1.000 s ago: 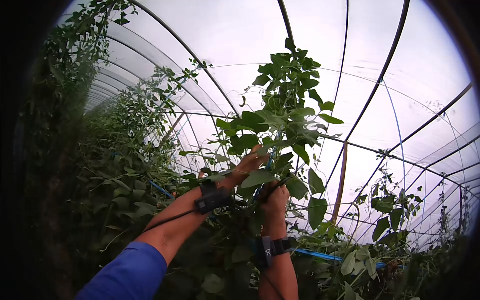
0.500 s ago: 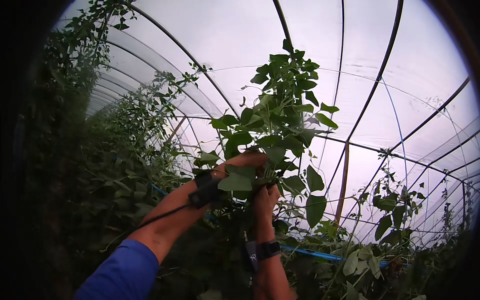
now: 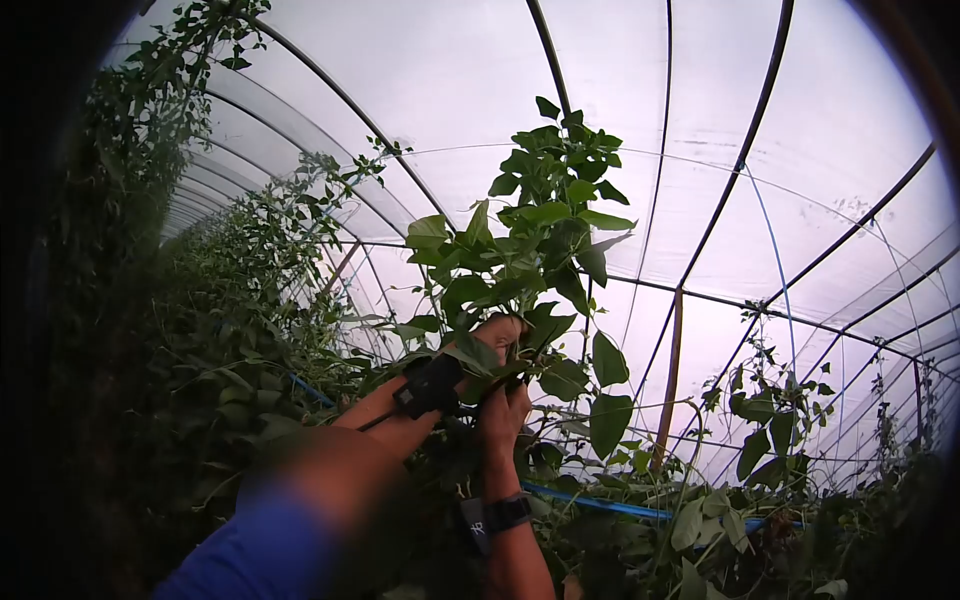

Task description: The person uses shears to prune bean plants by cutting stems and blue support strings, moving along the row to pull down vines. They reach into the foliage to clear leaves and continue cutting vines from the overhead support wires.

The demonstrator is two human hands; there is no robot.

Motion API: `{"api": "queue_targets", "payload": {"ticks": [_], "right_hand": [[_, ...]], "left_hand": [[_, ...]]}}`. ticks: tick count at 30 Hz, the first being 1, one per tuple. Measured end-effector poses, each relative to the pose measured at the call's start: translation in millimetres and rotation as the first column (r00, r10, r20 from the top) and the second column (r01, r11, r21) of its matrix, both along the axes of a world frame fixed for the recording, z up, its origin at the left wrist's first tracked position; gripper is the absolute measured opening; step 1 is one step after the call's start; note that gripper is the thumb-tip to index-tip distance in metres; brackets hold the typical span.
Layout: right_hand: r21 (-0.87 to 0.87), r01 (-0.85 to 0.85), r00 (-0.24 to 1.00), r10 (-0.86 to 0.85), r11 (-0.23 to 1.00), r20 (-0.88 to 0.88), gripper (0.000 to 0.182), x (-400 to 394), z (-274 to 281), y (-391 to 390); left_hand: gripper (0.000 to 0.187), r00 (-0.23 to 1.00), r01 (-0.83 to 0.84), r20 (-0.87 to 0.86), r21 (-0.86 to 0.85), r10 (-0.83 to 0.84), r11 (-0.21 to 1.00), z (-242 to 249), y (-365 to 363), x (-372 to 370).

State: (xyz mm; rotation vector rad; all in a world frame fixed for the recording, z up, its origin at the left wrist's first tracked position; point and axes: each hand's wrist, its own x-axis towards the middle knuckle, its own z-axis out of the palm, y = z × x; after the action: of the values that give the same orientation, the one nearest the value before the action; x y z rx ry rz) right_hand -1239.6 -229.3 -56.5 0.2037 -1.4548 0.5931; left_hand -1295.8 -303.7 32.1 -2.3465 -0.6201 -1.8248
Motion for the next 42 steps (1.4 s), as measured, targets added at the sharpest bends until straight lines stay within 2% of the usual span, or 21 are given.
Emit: {"api": "queue_targets", "payload": {"ticks": [3, 5, 6, 7, 9, 10, 15, 17, 23, 27, 29, 30, 31, 33, 35, 36, 37, 39, 40, 41, 42], "right_hand": [[0.037, -0.119, 0.990, 0.121, 0.992, -0.074, 0.030, -9.8, 1.6, 7.2], [0.013, -0.107, 0.994, 0.106, 0.994, 0.033, 0.028, -1.7, -1.0, -3.6], [0.014, -0.102, 0.994, 0.102, 0.995, 0.034, 0.028, -1.3, -1.2, -5.9], [-0.015, -0.136, 0.990, 0.137, 0.991, 0.034, 0.025, -2.4, -1.3, -8.1], [-0.049, -0.167, 0.985, 0.169, 0.985, 0.035, 0.023, -3.9, -2.9, -11.6], [-0.062, -0.206, 0.978, 0.207, 0.977, 0.004, 0.020, -4.4, -4.3, -12.7], [-0.064, -0.264, 0.964, 0.263, 0.962, -0.032, 0.012, -5.1, -10.4, -11.1], [-0.079, -0.478, 0.876, 0.467, 0.875, -0.123, 0.009, -8.5, -13.8, -13.0], [-0.065, -0.527, 0.841, 0.510, 0.847, -0.180, 0.014, 5.9, -30.6, -47.3], [-0.077, -0.416, 0.903, 0.401, 0.906, -0.154, 0.017, 12.8, -41.0, -42.2], [-0.046, -0.345, 0.928, 0.333, 0.938, -0.170, 0.018, 18.8, -62.8, -39.2], [-0.019, -0.327, 0.929, 0.318, 0.945, -0.188, 0.018, 19.0, -88.4, -35.6], [0.067, -0.229, 0.951, 0.237, 0.971, -0.198, 0.016, 9.8, -129.5, -19.9], [0.153, -0.127, 0.971, 0.155, 0.980, -0.184, 0.016, 2.6, -163.7, -1.8], [0.498, 0.132, 0.953, -0.248, 0.857, 0.174, 0.025, 14.1, -176.8, 4.2], [0.573, 0.145, 0.938, -0.297, 0.807, 0.180, 0.036, 23.5, -165.3, -19.9], [0.582, 0.136, 0.938, -0.294, 0.802, 0.185, 0.036, 24.0, -164.3, -22.0], [0.573, 0.141, 0.927, -0.311, 0.807, 0.210, 0.012, 27.1, -158.0, -22.9], [0.580, 0.131, 0.928, -0.306, 0.804, 0.214, 0.012, 32.0, -155.5, -24.5], [0.560, 0.028, 0.956, -0.186, 0.828, 0.228, 0.014, 41.7, -155.5, -26.0], [0.534, -0.074, 0.968, -0.068, 0.843, 0.241, 0.015, 53.1, -156.7, -26.9]], "left_hand": [[0.022, 0.954, 0.256, 0.188, -0.102, -0.234, 0.961, -7.4, -9.5, 1.4], [0.022, 0.850, 0.439, 0.372, -0.106, -0.374, 0.892, -18.6, -20.1, 6.8], [0.027, 0.820, 0.333, 0.553, -0.251, -0.147, 0.909, -2.2, -18.9, 14.9], [0.027, 0.820, 0.334, 0.552, -0.250, -0.149, 0.909, 5.0, -3.8, -1.4], [0.026, 0.732, 0.676, 0.476, -0.420, -0.488, 0.606, 13.5, 23.2, -33.0], [0.033, 0.685, 0.694, 0.582, -0.339, -0.438, 0.635, 11.5, 28.0, -29.8], [0.035, 0.704, 0.633, 0.556, -0.209, -0.442, 0.745, -3.6, 15.7, -13.0], [0.035, 0.681, 0.538, 0.661, -0.157, -0.316, 0.828, -7.2, 16.4, -6.8], [0.038, 0.746, 0.426, 0.630, -0.202, -0.216, 0.882, -20.3, 11.7, -3.8], [0.034, 0.738, 0.333, 0.661, -0.180, -0.136, 0.926, -31.6, 10.1, 0.6], [0.033, 0.724, 0.532, 0.598, -0.169, -0.343, 0.830, -50.5, 17.5, -5.5], [0.032, 0.706, 0.454, 0.674, -0.191, -0.220, 0.870, -83.3, 7.1, 13.1], [0.031, 0.663, 0.369, 0.744, -0.228, -0.083, 0.901, -126.1, -3.1, 28.8], [0.028, 0.688, 0.376, 0.701, -0.126, -0.186, 0.918, -192.8, -0.7, 3.7], [0.027, 0.603, 0.485, 0.755, -0.090, -0.258, 0.870, -214.5, -34.1, -9.8], [0.026, 0.527, 0.569, 0.778, -0.024, -0.342, 0.822, -215.6, -48.6, -14.1], [0.026, 0.522, 0.565, 0.779, -0.011, -0.347, 0.825, -218.4, -50.4, -16.3], [0.024, 0.694, 0.307, 0.668, 0.064, -0.269, 0.950, -224.8, -47.5, -16.9], [0.025, 0.644, 0.354, 0.703, 0.076, -0.302, 0.932, -228.2, -47.4, -12.5], [0.025, 0.642, 0.350, 0.707, 0.075, -0.297, 0.934, -232.1, -47.8, -7.5], [0.025, 0.544, 0.436, 0.771, 0.076, -0.329, 0.897, -236.1, -51.2, 2.4]]}}
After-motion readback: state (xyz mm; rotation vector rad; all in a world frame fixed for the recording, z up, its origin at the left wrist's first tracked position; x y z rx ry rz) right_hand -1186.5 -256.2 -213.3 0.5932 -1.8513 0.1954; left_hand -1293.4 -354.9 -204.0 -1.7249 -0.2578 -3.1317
